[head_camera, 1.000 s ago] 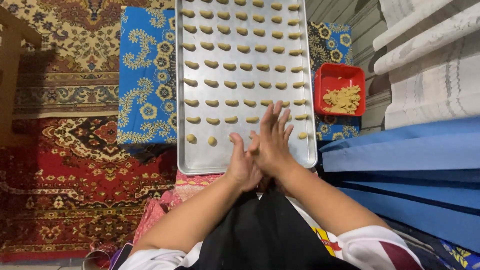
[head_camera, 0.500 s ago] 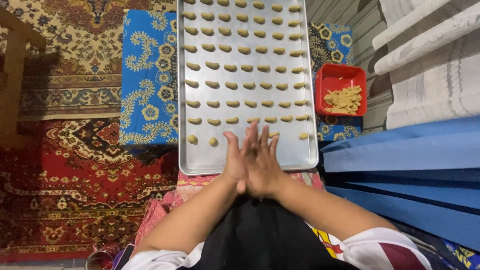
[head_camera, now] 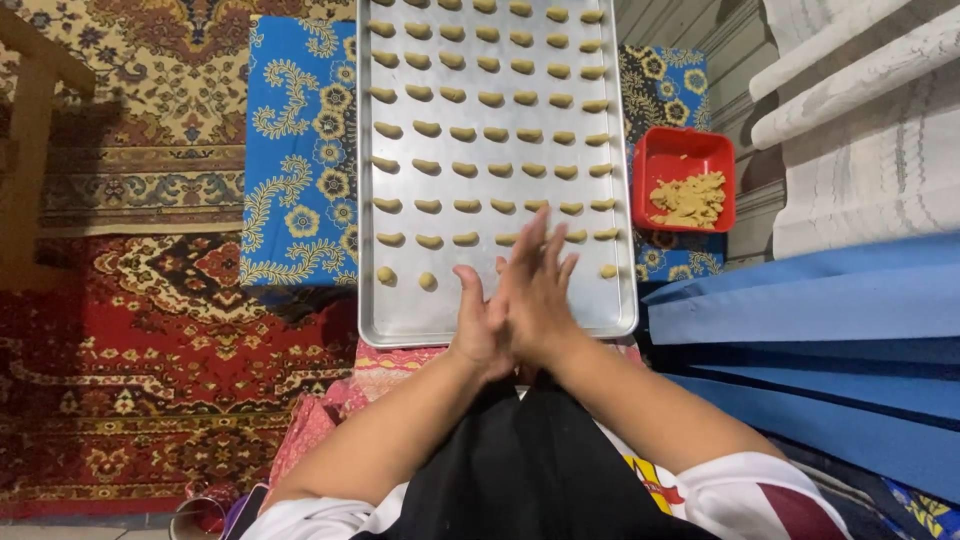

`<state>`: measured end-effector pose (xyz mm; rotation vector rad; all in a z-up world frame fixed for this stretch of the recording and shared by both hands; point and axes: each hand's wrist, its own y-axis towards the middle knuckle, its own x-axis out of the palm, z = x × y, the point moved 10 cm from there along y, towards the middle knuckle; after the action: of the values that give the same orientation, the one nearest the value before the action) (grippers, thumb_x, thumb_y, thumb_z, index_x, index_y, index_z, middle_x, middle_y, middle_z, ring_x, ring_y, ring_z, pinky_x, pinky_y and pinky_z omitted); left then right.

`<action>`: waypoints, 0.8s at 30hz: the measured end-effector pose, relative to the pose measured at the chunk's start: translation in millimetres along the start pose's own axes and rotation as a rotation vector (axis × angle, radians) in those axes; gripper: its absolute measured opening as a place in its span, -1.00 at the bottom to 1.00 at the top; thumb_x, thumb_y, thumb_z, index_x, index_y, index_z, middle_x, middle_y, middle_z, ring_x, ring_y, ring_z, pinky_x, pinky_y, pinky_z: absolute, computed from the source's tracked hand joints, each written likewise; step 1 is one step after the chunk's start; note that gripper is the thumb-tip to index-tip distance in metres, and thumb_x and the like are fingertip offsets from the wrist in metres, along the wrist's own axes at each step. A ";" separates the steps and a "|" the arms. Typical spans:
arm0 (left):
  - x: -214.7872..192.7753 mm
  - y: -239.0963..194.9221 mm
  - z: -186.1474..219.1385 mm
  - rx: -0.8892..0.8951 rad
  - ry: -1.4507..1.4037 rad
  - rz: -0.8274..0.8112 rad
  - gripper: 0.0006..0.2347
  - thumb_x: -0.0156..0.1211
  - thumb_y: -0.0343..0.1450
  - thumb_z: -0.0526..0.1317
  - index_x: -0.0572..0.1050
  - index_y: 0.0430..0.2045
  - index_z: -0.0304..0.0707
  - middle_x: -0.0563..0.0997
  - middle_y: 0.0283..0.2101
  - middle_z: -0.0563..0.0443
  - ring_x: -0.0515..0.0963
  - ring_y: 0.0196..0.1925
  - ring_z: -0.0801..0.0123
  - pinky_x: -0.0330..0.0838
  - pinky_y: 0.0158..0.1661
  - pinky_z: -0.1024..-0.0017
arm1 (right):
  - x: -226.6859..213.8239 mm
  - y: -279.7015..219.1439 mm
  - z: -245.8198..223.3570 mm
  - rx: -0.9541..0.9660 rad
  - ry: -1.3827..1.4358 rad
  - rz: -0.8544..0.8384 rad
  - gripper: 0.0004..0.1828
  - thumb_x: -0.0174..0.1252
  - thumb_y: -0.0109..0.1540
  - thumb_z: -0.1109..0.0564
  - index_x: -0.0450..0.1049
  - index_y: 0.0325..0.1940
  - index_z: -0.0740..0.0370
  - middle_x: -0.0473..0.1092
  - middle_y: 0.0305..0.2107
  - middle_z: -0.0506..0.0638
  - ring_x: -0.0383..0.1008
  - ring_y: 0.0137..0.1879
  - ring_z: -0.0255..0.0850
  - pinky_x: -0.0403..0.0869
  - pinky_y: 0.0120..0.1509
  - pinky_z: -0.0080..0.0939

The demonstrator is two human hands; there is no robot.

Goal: Shaping small pieces of dough into crescents and arranging them on a baking tray

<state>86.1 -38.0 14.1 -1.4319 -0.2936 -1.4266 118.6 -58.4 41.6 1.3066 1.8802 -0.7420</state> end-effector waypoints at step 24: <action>-44.6 30.4 -24.5 -0.158 -0.343 -0.163 0.10 -0.29 0.12 0.71 -0.07 0.46 -0.02 0.14 0.50 -0.20 0.35 0.39 -0.05 0.28 0.31 -0.03 | -55.2 -34.5 -15.2 -0.337 0.275 0.287 -0.77 0.49 0.08 0.03 0.69 -0.21 0.05 0.50 -0.31 -0.13 0.53 -0.27 -0.15 0.54 -0.12 -0.23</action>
<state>83.6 -48.6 -44.1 -1.8189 -0.5344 -1.3521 95.1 -86.9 97.3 1.4660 1.8682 -0.0943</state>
